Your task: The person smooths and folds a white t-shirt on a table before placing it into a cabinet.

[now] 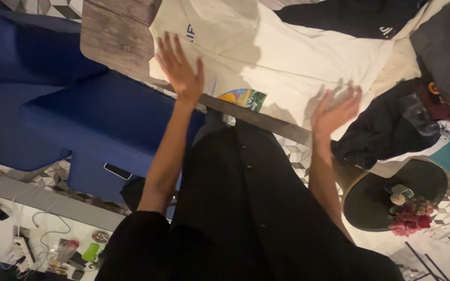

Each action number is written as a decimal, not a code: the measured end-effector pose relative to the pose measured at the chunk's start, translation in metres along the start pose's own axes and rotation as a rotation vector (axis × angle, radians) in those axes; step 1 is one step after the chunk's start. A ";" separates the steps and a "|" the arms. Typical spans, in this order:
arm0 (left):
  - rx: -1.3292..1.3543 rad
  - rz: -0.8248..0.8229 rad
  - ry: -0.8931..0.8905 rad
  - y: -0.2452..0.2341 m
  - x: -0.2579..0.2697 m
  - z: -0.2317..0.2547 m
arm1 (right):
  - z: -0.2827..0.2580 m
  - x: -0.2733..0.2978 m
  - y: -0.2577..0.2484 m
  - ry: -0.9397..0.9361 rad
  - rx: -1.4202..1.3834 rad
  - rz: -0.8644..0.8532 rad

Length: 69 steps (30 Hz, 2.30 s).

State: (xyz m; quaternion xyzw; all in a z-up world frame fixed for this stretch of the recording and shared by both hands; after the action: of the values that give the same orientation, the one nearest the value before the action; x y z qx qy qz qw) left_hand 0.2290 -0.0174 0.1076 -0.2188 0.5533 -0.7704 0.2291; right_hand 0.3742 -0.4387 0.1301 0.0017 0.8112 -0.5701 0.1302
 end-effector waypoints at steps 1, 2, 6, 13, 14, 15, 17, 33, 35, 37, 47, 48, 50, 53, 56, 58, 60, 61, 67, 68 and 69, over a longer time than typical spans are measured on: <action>0.000 0.001 -0.005 0.006 0.007 0.005 | -0.014 0.007 0.009 -0.067 -0.162 -0.033; 0.033 -0.012 -0.010 0.012 0.014 0.010 | -0.023 0.014 0.013 -0.071 -0.164 -0.035; 0.006 0.005 0.014 0.027 0.028 0.008 | -0.035 0.032 0.023 0.072 0.069 -0.326; -0.049 -0.262 -0.050 -0.001 0.019 0.001 | -0.028 0.047 0.028 0.102 0.151 -0.341; -0.077 -0.341 -0.052 -0.007 0.018 -0.001 | -0.026 0.051 0.024 0.093 0.151 -0.343; -0.107 -0.416 -0.051 -0.012 0.017 -0.004 | -0.025 0.053 0.023 0.094 0.155 -0.364; -0.110 -0.421 -0.035 -0.021 0.009 -0.011 | -0.022 0.060 0.018 0.087 0.159 -0.381; 0.130 -0.072 -0.005 -0.009 0.035 -0.019 | -0.068 0.064 0.033 0.105 0.020 -0.386; 0.069 -0.228 0.168 -0.001 0.044 -0.006 | -0.085 0.066 0.031 0.067 0.059 -0.492; 0.081 -0.231 0.179 0.000 0.051 -0.012 | -0.090 0.072 0.030 0.023 0.063 -0.544; -0.101 -0.254 0.143 -0.019 0.061 -0.084 | -0.020 0.118 -0.010 0.189 0.212 -0.631; -0.101 -0.254 0.159 -0.019 0.059 -0.090 | -0.013 0.123 -0.011 0.251 0.229 -0.622; -0.030 -0.199 0.107 -0.017 0.054 -0.108 | 0.005 0.127 -0.017 0.326 0.247 -0.602; 0.040 -0.066 -0.010 -0.009 0.062 -0.145 | 0.014 0.131 -0.023 0.307 0.271 -0.458; -0.046 0.073 -0.037 -0.005 0.054 -0.167 | 0.012 0.118 -0.033 0.284 0.200 -0.285; 0.006 0.049 -0.092 -0.008 0.042 -0.164 | 0.009 0.093 -0.041 0.218 0.229 -0.192; 0.054 0.022 -0.154 -0.019 0.024 -0.156 | 0.009 0.062 -0.046 0.226 0.214 -0.205; 0.091 0.002 -0.177 -0.023 0.013 -0.148 | 0.010 0.047 -0.049 0.224 0.203 -0.225; 0.087 -0.074 -0.088 -0.024 -0.061 -0.084 | 0.024 -0.047 -0.048 0.018 0.193 -0.265; 0.081 -0.086 -0.015 -0.020 -0.074 -0.071 | 0.026 -0.063 -0.047 0.013 0.190 -0.264; 0.080 -0.086 -0.023 -0.017 -0.083 -0.062 | 0.029 -0.077 -0.044 -0.013 0.198 -0.313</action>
State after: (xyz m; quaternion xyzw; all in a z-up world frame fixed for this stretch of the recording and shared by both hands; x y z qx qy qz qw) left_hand 0.2571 0.0838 0.0984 -0.2418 0.5095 -0.7985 0.2107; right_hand 0.4482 -0.4694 0.1781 -0.1155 0.7406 -0.6605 0.0442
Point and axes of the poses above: each hand's wrist, its own x-axis away from the middle knuckle, its own y-axis out of the palm, z = x × y, the point moved 3 cm from there along -x, towards the middle knuckle, and after that the axes turned 5 degrees about -z, right-handed, at the moved point
